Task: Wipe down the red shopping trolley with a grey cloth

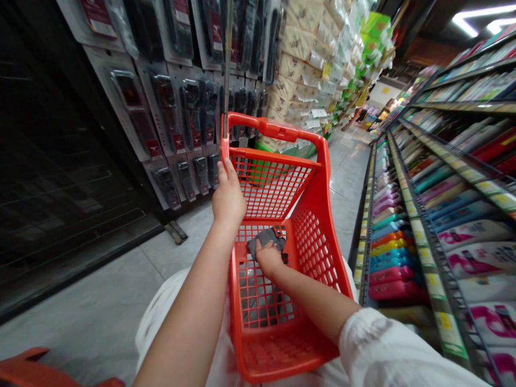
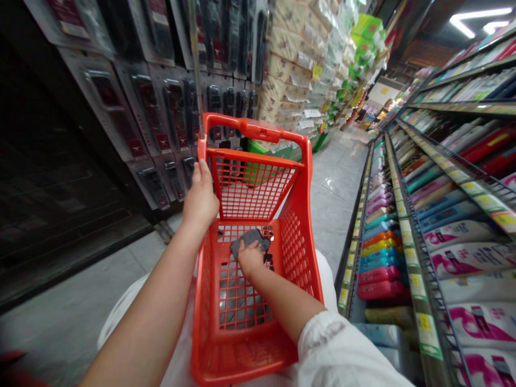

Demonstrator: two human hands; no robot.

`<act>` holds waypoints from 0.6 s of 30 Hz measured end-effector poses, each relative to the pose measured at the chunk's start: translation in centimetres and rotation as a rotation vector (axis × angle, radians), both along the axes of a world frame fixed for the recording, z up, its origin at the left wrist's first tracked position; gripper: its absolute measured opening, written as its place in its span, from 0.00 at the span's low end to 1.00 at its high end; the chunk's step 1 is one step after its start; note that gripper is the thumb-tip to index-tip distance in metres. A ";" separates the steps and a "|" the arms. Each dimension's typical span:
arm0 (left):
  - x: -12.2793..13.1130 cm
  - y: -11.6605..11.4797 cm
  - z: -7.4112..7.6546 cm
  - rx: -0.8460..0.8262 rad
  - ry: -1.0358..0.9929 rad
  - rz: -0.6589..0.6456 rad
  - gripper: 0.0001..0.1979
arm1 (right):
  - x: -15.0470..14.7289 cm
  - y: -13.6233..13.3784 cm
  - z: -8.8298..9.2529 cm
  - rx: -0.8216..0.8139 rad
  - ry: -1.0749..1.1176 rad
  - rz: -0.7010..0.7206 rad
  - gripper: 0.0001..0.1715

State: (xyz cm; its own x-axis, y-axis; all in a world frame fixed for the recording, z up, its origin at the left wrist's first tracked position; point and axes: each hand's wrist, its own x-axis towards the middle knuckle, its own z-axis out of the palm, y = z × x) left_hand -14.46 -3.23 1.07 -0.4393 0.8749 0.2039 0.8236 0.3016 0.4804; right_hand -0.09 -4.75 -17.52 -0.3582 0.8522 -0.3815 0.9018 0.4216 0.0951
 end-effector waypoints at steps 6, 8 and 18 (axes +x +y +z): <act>0.0 -0.1 -0.1 -0.001 0.005 0.011 0.45 | 2.4 6.8 0.8 -0.038 -0.042 -0.301 0.32; -0.1 -0.1 -0.2 -0.003 0.011 0.015 0.45 | 2.9 8.7 0.8 -0.041 -0.023 -0.263 0.30; -0.1 -0.1 -0.1 -0.007 -0.003 0.024 0.45 | 3.8 10.7 1.6 -0.101 -0.024 -0.054 0.24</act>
